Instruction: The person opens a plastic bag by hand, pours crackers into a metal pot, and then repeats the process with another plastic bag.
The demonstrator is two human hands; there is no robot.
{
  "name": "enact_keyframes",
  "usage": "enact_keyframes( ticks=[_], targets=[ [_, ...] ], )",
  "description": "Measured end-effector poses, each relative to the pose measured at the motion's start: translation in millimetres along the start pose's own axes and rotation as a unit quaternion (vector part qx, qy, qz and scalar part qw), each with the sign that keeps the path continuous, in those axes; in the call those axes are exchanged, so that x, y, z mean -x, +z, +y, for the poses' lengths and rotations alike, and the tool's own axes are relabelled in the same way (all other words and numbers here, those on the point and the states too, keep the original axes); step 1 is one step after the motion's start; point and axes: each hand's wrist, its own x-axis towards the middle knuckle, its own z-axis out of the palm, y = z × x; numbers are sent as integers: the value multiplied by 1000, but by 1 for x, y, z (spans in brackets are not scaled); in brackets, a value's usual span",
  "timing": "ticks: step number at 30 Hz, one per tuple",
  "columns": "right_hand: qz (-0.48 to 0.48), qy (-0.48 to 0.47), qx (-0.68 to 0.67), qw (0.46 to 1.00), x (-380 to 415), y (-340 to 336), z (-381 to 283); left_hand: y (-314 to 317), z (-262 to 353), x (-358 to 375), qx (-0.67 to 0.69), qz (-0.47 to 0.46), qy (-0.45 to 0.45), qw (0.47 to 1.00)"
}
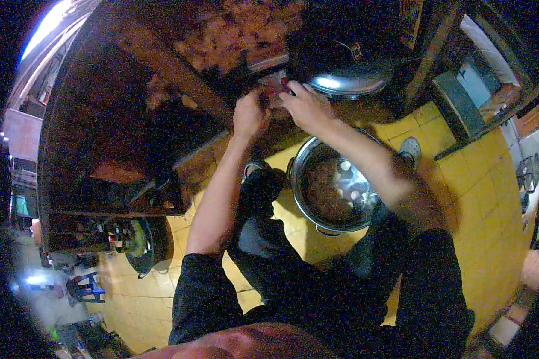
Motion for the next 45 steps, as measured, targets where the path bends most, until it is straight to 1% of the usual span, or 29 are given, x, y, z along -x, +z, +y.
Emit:
enact_keyframes(
  ticks=[2, 3, 4, 5, 6, 9, 11, 12, 14, 18, 20, 22, 23, 24, 25, 26, 27, 28, 29, 30, 32, 33, 35, 37, 38, 40, 41, 43, 45],
  targets=[
    [32, -11, -18, 999, -5, 2, 1, 5, -3, -1, 16, -1, -1, 1000],
    [29, -13, -16, 999, -8, 3, 1, 7, -4, 0, 20, 22, 26, 999],
    [46, 0, -20, 999, -12, 2, 1, 8, -4, 0, 23, 45, 54, 997],
    [63, 12, -24, 998, -14, 2, 2, 8, -4, 0, 25, 46, 51, 997],
    [60, 12, -24, 998, -15, 1, 4, 8, -4, -1, 37, 45, 55, 997],
    [39, -20, -43, 998, -17, 1, 14, 6, -1, -2, 44, 43, 54, 997],
    [91, -121, -48, 987, -16, 7, 19, 6, 1, -1, 39, 40, 49, 997],
    [92, -121, -48, 987, -14, 7, 17, 6, 2, 0, 44, 45, 53, 997],
    [66, -97, -3, 993, -8, 6, 11, 5, 5, 0, 49, 51, 58, 996],
    [51, -95, -4, 994, -10, 18, 20, 14, -1, -3, 37, 50, 49, 997],
    [51, -47, -24, 997, -11, 22, 20, 15, -2, -2, 42, 43, 41, 997],
    [61, -48, -16, 997, -12, 20, 21, 12, 2, -2, 22, 36, 89, 995],
    [71, -49, -7, 996, -13, 20, 21, 11, 4, -1, 21, 35, 90, 995],
    [73, -47, -8, 996, -13, 19, 21, 10, 5, 1, 35, 51, 123, 990],
    [95, -41, -42, 994, -13, 19, 21, 10, 7, 3, 51, 67, 156, 984],
    [117, -36, -76, 990, -13, 18, 22, 10, 8, 4, 50, 66, 157, 984],
    [117, -36, -76, 990, -14, 16, 22, 10, 6, 4, 37, 41, 156, 986],
    [105, -16, -86, 991, -14, 14, 23, 10, 4, 4, 24, 17, 156, 987],
    [91, 4, -97, 991, -14, 11, 23, 11, 2, 3, 24, 17, 157, 987],
    [92, 5, -96, 991, -14, 10, 24, 12, 0, 1, 10, 8, 147, 989],
    [55, -7, -169, 984, -13, 7, 26, 14, -2, -1, -5, -1, 137, 991],
    [55, -7, -169, 984, -13, 4, 26, 12, 0, 0, -12, 3, 127, 992],
    [19, 11, -174, 984, -12, -2, 26, 12, 4, -1, -19, 6, 116, 993],
    [24, 20, -177, 984, -11, -8, 24, 19, 5, -4, -48, 17, 88, 995],
    [29, 29, -180, 983, -10, -12, 24, 21, 4, -5, -47, 17, 89, 995],
    [37, 28, -190, 981, -9, -17, 23, 25, 6, -7, -63, 10, 46, 997],
    [46, 25, -203, 978, -9, -20, 23, 24, 5, -8, -63, 11, 48, 997],
    [50, 40, -215, 975, -8, -32, 23, 23, -3, -9, -7, 47, 72, 996],
    [54, 55, -228, 971, -7, -48, 25, 21, -8, -10, -16, 39, 58, 997]
  ],
)
